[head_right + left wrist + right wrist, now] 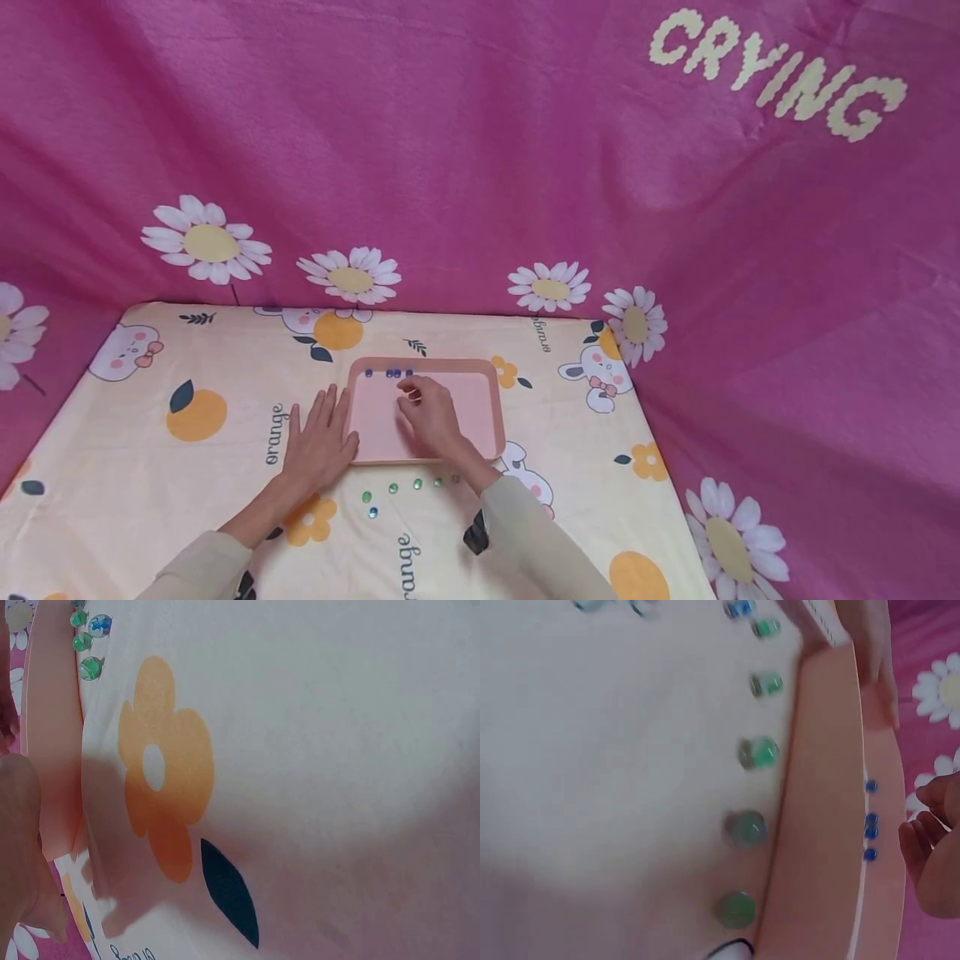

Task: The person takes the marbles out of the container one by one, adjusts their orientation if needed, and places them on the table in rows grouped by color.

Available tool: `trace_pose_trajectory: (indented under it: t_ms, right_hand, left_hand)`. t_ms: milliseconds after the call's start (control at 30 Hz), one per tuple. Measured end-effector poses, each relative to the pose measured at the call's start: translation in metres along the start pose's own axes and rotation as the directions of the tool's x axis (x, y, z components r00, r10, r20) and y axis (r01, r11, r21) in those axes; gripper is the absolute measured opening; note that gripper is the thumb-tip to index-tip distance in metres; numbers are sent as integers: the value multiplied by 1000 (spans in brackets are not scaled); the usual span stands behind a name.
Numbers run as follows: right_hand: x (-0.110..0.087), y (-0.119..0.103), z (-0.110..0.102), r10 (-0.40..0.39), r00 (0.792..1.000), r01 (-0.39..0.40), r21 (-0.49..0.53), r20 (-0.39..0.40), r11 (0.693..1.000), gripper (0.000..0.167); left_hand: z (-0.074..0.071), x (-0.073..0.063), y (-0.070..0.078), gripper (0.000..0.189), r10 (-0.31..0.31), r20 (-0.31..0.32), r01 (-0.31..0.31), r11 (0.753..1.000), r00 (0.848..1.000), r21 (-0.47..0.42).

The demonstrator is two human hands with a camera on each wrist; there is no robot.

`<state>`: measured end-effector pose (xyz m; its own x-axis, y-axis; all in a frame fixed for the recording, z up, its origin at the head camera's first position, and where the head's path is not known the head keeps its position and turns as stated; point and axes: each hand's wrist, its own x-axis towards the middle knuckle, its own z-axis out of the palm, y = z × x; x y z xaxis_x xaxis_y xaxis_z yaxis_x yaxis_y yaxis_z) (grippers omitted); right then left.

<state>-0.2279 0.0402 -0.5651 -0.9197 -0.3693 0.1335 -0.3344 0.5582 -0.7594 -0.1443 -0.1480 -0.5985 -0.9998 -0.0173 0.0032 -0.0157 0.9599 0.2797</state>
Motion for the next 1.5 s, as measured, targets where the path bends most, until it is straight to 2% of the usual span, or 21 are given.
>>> trace_pose_trajectory:
  t_ms: [233, 433, 767, 1067, 1300, 1500]
  right_hand:
    - [35, 18, 5, 117, 992, -117, -4, -41, 993, 18]
    - [50, 33, 12, 180, 980, -181, -7, -84, 983, 21]
    - [56, 33, 23, 229, 964, -228, 26, -134, 973, 4]
    - [56, 31, 29, 260, 943, -272, -32, -208, 962, 13]
    - [58, 30, 30, 257, 947, -274, -71, -192, 959, 18]
    - [55, 29, 26, 270, 949, -281, -50, -160, 958, 8]
  left_hand:
    - [0, 0, 0, 76, 1, -1, -1, 1000, 1000, -5]
    - [-1, 0, 0, 77, -10, 15, 10, 1000, 1000, -13]
    - [-4, 0, 0, 77, -16, 16, 16, 1000, 1000, 1]
    - [-3, 0, 1, 77, -19, 26, 20, 1000, 999, -11]
    - [-3, 1, 1, 77, -15, 22, 15, 1000, 1000, -9]
    - [0, 1, 0, 77, -20, 18, 20, 1000, 1000, -3]
